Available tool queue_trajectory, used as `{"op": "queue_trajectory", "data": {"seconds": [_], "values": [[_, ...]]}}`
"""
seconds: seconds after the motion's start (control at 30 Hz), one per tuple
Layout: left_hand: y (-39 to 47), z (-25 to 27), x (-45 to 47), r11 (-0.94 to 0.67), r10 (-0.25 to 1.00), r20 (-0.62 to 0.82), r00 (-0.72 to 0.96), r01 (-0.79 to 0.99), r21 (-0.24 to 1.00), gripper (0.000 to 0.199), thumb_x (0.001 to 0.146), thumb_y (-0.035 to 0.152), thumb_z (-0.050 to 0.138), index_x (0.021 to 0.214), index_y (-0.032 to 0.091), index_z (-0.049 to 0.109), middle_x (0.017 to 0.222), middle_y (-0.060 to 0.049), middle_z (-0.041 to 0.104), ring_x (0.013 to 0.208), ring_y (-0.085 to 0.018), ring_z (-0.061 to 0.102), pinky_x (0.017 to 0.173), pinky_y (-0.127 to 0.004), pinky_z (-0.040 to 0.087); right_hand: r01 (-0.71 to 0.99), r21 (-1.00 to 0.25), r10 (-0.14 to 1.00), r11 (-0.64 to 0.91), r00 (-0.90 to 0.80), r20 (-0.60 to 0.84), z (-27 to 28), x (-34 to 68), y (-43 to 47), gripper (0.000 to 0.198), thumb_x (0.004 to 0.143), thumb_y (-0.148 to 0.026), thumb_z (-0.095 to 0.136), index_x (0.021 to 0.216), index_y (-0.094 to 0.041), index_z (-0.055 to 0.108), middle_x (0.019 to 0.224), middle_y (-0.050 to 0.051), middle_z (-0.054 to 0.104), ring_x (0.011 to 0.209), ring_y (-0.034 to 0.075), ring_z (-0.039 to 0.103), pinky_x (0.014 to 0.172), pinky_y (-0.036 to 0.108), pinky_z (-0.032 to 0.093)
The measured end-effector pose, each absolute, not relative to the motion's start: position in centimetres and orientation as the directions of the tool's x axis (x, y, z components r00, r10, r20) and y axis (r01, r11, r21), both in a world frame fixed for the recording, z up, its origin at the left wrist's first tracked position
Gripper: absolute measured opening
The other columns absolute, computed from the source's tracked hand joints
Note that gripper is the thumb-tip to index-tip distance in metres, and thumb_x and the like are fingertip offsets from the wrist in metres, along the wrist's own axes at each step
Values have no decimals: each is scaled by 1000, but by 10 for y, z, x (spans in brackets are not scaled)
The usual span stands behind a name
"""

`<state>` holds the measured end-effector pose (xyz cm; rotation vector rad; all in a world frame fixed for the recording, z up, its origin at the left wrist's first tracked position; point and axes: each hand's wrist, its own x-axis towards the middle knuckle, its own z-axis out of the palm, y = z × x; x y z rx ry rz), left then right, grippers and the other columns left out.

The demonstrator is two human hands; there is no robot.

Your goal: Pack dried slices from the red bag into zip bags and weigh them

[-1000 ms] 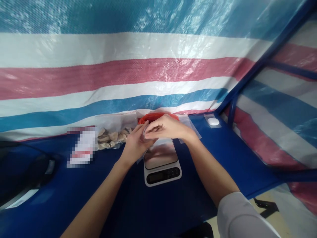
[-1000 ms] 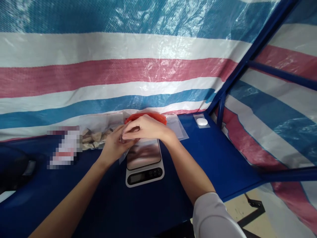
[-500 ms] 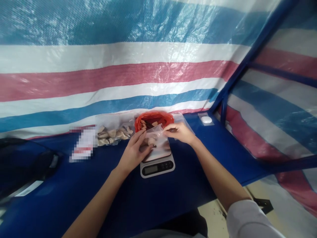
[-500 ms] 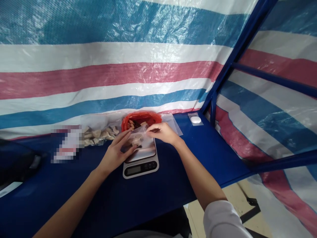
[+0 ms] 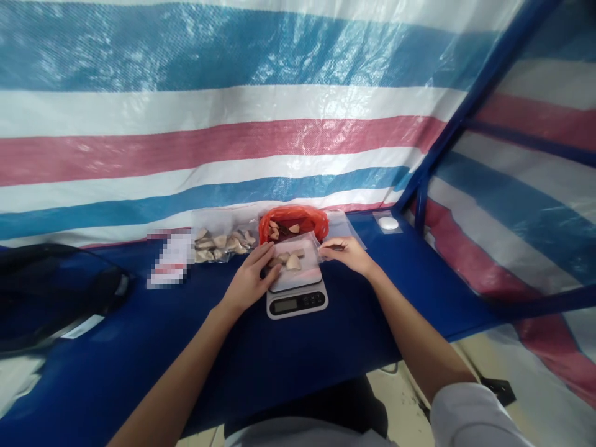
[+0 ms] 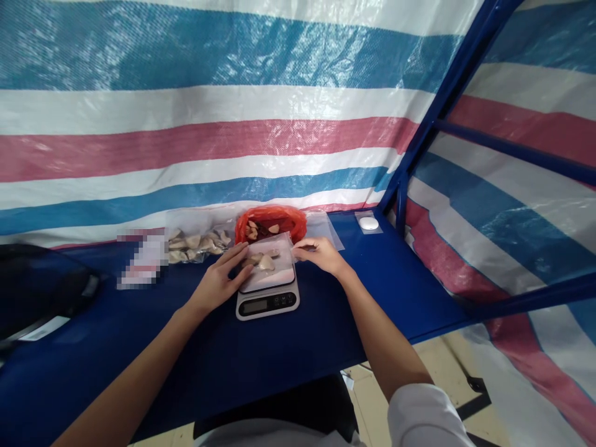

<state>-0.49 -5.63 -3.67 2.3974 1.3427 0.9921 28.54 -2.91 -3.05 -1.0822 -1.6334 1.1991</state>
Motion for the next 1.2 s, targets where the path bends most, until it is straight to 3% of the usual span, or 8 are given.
{"op": "queue_trajectory", "data": {"seconds": [0.1,0.2,0.37,0.47,0.57,0.77,0.97,1.2], "values": [[-61,-35,-12,-533,825,484,291,683,498,48,96,48,52,133,18,62,142,-14,59,135,-28,55,117,-49,42,239,-947,956,216,-251,155,-27,296,-36,38,78,-51,75,95,-16,78,93,7,78,79,20,71,78,34,59],[-68,-36,-24,-486,838,500,218,713,505,45,97,47,50,130,19,63,138,-13,63,130,-28,59,114,-48,45,413,-858,950,304,-193,244,-24,309,-46,33,85,-48,68,100,-20,78,103,7,78,94,24,74,88,36,59],[-74,-46,-42,-432,863,459,212,780,452,46,98,47,44,128,19,65,134,-14,66,127,-31,60,111,-52,47,808,-469,923,358,-231,306,-30,318,-60,27,95,-40,57,112,-30,75,124,2,73,109,25,71,94,39,58],[-75,-53,-47,-450,849,457,264,814,367,48,99,45,40,130,18,65,134,-15,66,131,-32,57,114,-55,43,874,-302,909,380,-292,298,-42,314,-64,33,97,-40,54,125,-30,70,137,4,65,126,26,62,103,42,54],[-77,-58,-47,-440,854,427,298,852,283,51,98,44,39,135,17,62,143,-15,59,138,-34,50,117,-58,37,898,-199,902,392,-333,276,-54,309,-64,41,99,-42,51,135,-26,63,146,7,58,140,29,49,117,50,40],[-79,-63,-45,-359,906,311,289,912,199,57,97,45,38,139,14,60,154,-16,47,144,-38,41,118,-60,32,917,-146,913,371,-332,235,-65,308,-65,48,103,-44,41,144,-24,56,156,8,47,147,29,40,121,54,32],[-78,-64,-45,-340,914,302,273,919,199,54,96,45,40,140,21,59,154,-12,48,144,-36,42,119,-60,32,919,-134,913,372,-336,232,-66,308,-65,49,103,-45,40,145,-25,55,156,7,46,147,30,40,121,54,30],[-79,-63,-44,-338,918,290,270,916,215,55,96,45,39,140,18,59,154,-14,47,144,-37,41,119,-60,32,921,-136,915,365,-329,232,-66,308,-66,50,103,-45,39,146,-24,54,156,7,45,147,29,39,121,52,31]]}}
